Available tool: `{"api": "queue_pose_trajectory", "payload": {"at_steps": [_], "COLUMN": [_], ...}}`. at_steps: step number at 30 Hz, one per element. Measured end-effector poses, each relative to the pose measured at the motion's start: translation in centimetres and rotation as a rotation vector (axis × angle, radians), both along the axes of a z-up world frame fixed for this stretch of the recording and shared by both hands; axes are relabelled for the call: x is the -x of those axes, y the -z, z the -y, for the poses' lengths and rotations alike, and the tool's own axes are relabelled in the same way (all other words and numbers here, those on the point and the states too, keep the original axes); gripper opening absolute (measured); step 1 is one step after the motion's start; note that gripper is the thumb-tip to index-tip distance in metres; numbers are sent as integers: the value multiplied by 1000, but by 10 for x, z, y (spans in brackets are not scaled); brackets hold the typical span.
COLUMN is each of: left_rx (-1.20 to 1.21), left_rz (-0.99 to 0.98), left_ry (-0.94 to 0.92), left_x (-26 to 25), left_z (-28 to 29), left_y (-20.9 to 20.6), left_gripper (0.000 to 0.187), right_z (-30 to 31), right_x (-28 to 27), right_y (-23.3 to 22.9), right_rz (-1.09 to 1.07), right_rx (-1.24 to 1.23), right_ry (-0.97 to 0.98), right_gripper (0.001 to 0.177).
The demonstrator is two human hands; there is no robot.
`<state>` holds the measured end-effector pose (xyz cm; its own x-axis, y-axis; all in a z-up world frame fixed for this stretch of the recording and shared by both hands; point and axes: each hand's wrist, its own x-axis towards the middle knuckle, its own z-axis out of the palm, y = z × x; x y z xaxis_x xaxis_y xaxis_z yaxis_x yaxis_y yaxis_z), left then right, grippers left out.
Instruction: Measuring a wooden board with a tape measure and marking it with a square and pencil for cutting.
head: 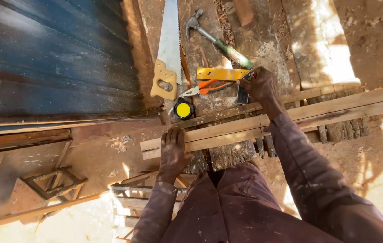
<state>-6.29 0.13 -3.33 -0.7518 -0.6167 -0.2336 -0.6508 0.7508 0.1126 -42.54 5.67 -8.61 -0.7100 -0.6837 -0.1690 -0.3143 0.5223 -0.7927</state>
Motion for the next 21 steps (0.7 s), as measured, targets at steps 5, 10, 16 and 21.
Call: {"api": "queue_pose_trajectory", "payload": {"at_steps": [5,10,16,21], "left_rx": [-7,29,143,142], "left_rz": [3,-166,-196,-123], "left_ry": [-61,-3,48,64], "left_x": [7,-7,-13,-11], "left_z": [-3,2,6,4], "left_y": [-5,8,33,14], "left_gripper": [89,85,96,93], "right_z": [13,8,-83,-145], "right_x": [15,16,-30,-96], "right_y": [70,67,-58,-72], "right_rz": [125,547,450,596], "right_rx": [49,495,704,751], "right_ry": [79,312,216,377], "right_gripper": [43,30,32,22]}}
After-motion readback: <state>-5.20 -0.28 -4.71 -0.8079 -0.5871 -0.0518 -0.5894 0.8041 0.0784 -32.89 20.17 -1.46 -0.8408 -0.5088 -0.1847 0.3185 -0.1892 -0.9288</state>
